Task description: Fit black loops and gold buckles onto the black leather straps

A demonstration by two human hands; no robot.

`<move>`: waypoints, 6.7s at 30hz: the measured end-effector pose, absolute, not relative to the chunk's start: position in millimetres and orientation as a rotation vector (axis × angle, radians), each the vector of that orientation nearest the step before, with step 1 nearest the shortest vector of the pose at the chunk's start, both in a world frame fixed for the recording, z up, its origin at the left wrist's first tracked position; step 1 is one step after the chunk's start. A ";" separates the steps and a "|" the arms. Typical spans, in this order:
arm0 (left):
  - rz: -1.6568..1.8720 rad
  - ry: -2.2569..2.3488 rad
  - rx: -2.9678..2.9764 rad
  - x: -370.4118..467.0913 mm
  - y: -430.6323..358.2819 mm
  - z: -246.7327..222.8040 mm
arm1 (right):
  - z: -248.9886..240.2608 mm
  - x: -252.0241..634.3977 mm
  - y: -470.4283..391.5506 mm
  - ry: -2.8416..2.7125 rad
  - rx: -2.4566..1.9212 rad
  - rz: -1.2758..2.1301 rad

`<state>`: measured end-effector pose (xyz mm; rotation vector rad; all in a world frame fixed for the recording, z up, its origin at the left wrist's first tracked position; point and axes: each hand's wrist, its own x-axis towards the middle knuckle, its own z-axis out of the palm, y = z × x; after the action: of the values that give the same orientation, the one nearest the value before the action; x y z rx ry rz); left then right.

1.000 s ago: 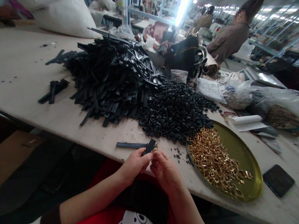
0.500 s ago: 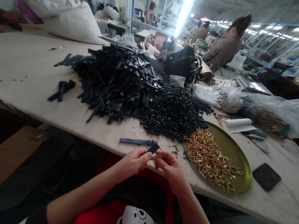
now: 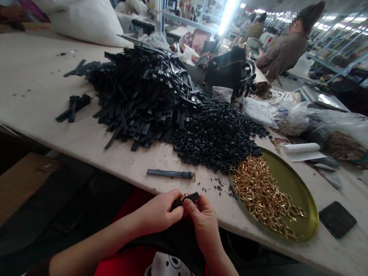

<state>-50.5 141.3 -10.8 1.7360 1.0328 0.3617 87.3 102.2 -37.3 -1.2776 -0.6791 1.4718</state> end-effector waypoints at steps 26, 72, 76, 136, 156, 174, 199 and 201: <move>0.479 0.999 1.174 -43.0 137.6 -32.5 | -38.4 94.0 111.2 -0.864 -1.314 1.510; 0.422 1.115 1.414 -51.8 145.1 -21.9 | -41.0 94.8 112.5 -0.975 -1.328 1.489; 0.529 1.085 1.329 -47.6 157.3 -26.4 | -37.7 109.0 124.1 -1.182 -1.298 1.537; 0.359 1.299 1.689 -39.5 153.6 -21.4 | -48.2 123.3 121.0 -0.472 -0.969 2.105; 0.424 1.000 1.140 -55.0 122.6 -11.8 | -37.7 119.4 90.6 -1.605 -1.482 1.191; 0.259 0.984 1.331 -55.4 126.0 -13.2 | -30.3 120.8 87.4 -1.714 -1.403 1.225; 0.266 2.031 2.471 -94.0 301.7 -17.8 | -89.5 108.6 167.6 -2.030 -1.625 -0.013; 0.278 2.013 2.503 -94.8 287.2 -12.2 | -84.2 109.5 165.4 -1.980 -1.595 0.042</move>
<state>-94.8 287.2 -12.2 2.5031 2.0134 0.2778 109.5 165.4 -84.2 -1.5949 -1.9800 0.0418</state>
